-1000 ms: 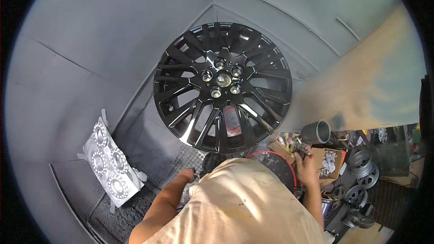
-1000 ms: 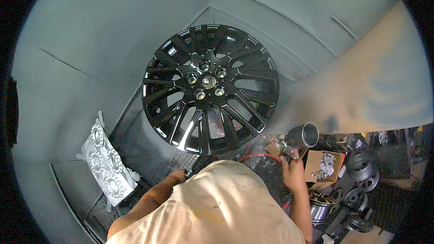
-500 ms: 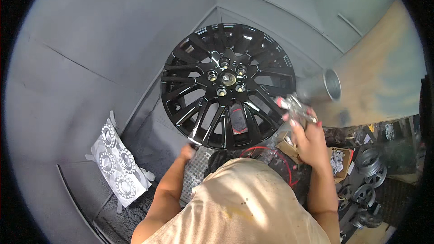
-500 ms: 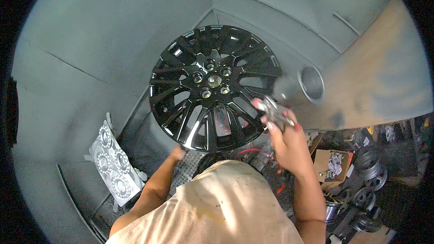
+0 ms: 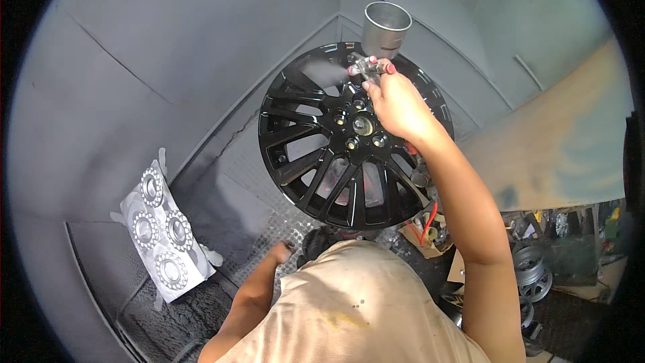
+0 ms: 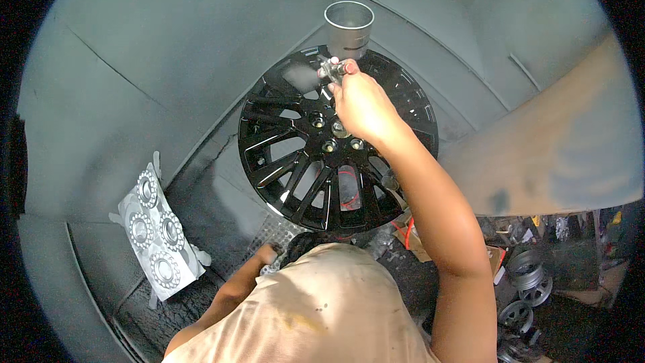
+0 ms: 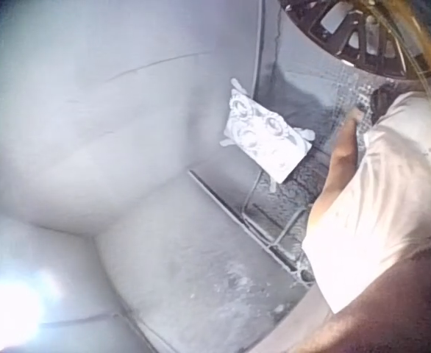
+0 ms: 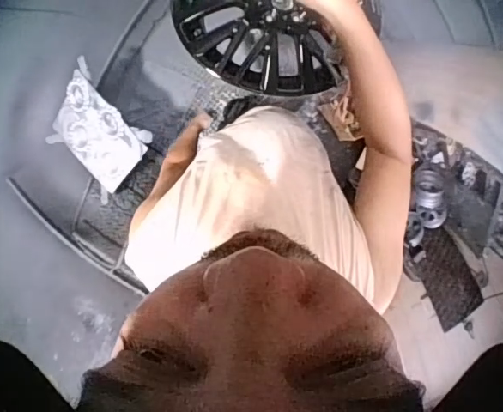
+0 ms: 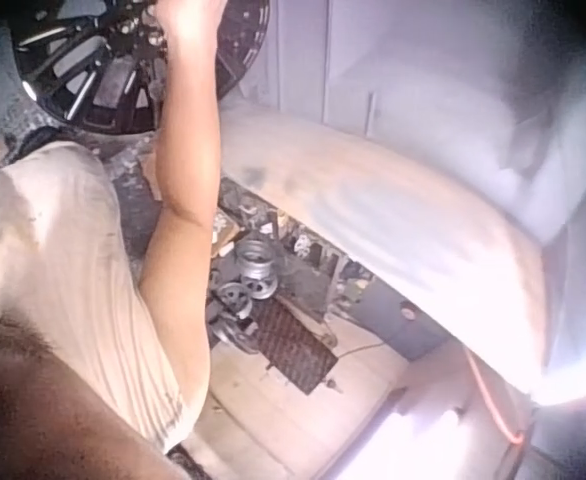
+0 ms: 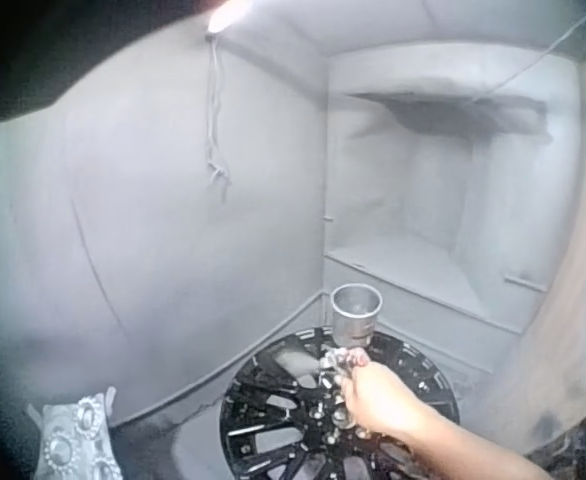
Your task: Spray painting a car rim inside a spray booth and mixing additional paint.
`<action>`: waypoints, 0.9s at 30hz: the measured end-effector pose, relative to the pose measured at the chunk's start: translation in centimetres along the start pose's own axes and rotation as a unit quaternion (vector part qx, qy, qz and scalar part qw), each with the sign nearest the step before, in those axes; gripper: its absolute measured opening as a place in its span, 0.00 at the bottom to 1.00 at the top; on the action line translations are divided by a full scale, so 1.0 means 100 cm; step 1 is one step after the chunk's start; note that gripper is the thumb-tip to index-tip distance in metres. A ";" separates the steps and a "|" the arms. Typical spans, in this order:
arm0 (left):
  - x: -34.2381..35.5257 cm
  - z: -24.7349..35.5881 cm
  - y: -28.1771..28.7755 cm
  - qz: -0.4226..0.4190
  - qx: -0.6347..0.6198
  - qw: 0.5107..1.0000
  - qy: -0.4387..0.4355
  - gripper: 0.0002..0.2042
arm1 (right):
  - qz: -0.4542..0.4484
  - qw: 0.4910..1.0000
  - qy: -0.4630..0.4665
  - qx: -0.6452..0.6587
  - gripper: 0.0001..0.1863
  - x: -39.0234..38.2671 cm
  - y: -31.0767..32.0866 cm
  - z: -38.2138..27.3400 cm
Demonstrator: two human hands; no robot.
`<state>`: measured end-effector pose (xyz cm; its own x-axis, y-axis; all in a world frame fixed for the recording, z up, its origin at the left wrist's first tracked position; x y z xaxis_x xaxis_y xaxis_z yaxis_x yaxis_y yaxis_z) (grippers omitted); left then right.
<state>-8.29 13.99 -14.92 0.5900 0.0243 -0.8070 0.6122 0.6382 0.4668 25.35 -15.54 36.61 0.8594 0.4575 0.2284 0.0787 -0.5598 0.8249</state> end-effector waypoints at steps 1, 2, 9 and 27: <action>-0.010 0.008 -0.002 -0.025 0.031 0.999 -0.006 0.23 | 0.008 1.000 -0.010 -0.023 0.18 0.001 0.003 0.006; -0.017 0.010 -0.001 -0.027 0.029 0.999 -0.008 0.23 | 0.015 0.999 -0.015 -0.043 0.18 0.002 0.003 0.008; -0.019 0.017 0.031 0.002 -0.002 0.998 0.070 0.21 | 0.054 0.994 -0.075 -0.052 0.17 -0.013 0.024 0.026; 0.048 0.147 0.131 0.055 -0.611 0.781 -0.116 0.22 | 0.196 0.949 -0.235 -0.075 0.12 -0.310 0.030 0.125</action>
<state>10.29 11.17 -7.38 0.7700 0.0801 -0.6330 -0.3243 0.9035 -0.2803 5.27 -40.04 25.55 0.9411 -0.1448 0.3055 -0.3359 -0.5025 0.7967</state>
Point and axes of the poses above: each hand's wrist, its own x-axis towards the middle knuckle, its own y-axis out of the back of the hand, z = x × y, the point moved 2 cm from there along x, towards the middle knuckle, and after that the axes turned 9 degrees about y, right-handed, at the moved point
